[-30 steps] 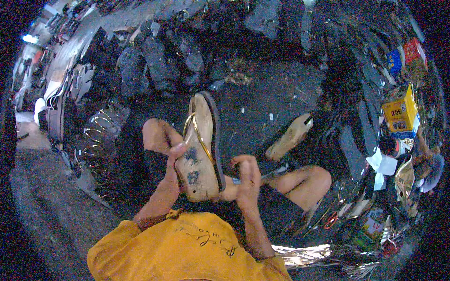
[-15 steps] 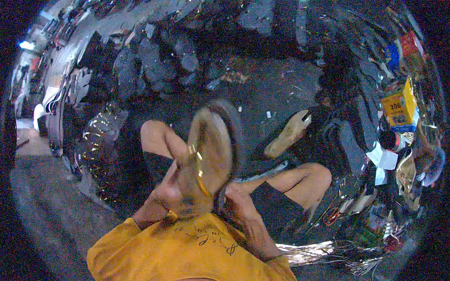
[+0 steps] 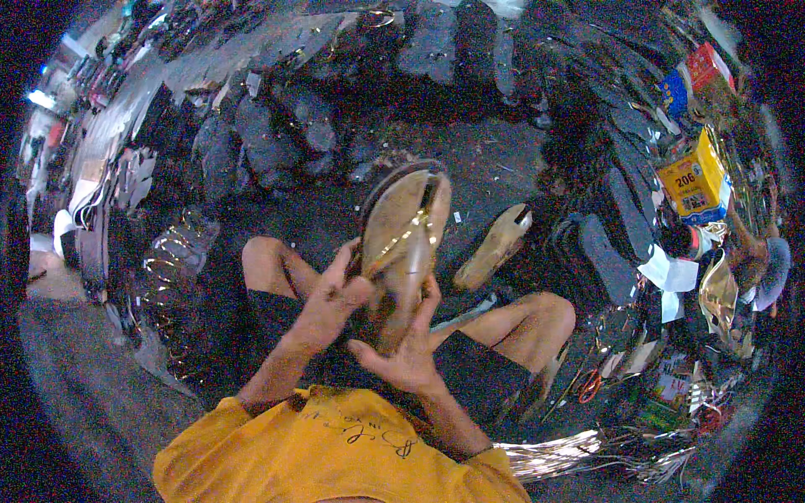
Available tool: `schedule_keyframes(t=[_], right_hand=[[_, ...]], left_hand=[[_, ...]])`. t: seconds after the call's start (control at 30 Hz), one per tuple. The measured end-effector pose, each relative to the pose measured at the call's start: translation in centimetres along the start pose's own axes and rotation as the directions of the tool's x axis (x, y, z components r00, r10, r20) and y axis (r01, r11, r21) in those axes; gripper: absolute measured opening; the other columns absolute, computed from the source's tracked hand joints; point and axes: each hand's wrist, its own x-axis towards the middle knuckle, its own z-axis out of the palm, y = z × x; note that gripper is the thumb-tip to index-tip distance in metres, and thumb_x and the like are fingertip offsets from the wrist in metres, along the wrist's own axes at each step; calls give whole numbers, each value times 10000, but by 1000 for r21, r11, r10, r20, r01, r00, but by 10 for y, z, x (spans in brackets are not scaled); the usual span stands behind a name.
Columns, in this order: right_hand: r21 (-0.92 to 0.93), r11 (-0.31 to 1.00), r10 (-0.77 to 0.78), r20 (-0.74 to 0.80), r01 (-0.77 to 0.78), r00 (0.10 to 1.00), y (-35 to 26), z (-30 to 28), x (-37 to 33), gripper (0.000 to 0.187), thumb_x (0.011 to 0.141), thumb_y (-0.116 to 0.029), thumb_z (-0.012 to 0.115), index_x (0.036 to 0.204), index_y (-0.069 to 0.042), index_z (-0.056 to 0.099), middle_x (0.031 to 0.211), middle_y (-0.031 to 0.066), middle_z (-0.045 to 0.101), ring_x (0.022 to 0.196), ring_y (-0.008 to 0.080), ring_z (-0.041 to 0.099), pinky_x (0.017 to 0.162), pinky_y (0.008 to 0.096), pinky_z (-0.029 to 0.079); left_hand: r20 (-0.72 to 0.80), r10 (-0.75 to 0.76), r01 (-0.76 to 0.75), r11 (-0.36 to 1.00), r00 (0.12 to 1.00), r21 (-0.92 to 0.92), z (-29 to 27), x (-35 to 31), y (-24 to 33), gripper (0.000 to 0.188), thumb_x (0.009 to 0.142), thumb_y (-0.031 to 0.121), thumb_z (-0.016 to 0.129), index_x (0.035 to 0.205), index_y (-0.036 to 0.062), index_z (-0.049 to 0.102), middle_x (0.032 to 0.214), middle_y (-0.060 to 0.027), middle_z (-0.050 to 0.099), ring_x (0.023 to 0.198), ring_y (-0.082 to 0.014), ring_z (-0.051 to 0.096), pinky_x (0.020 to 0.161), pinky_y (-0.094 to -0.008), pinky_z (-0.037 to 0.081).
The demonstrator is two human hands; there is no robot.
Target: The person sits on the floor and repeatedly picks up a dark sandal sole and a gold-colored strap, aligns them, and presses the strap into the sole. The person handles multiple sandals one at a time, turning them over and pressing the straps into place.
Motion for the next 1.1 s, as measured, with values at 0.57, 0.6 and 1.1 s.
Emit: schedule_keyframes(t=[0.57, 0.6, 1.1], right_hand=[[96, 992, -93, 95, 84, 991, -33, 11, -17, 1292, 780, -235, 842, 1696, -94, -59, 1693, 193, 227, 1562, 373, 330, 1276, 523, 301], [13, 988, -154, 112, 153, 982, -31, 7, -3, 1307, 789, -213, 845, 1688, -121, -99, 1677, 215, 231, 1550, 394, 339, 1266, 535, 317], [238, 916, 309, 94, -322, 946, 4, 23, -33, 1244, 885, -16, 715, 1698, -184, -212, 1697, 284, 213, 1530, 435, 368, 1258, 551, 336]], left_hand=[[408, -584, 665, 330, 702, -670, -10, -47, -156, 397, 1115, 427, 592, 1270, 62, 568, 1134, -30, 605, 991, -148, 600, 859, -328, 507], [376, -585, 635, 330, 718, -698, -7, -37, -158, 422, 1114, 429, 591, 1314, 57, 568, 1182, -41, 621, 1035, -161, 617, 898, -337, 521], [-357, 138, 227, 554, 924, 801, -145, 41, -43, 341, 1023, 264, 604, 1296, 99, 723, 1116, -209, 780, 1010, -386, 752, 922, -447, 581]])
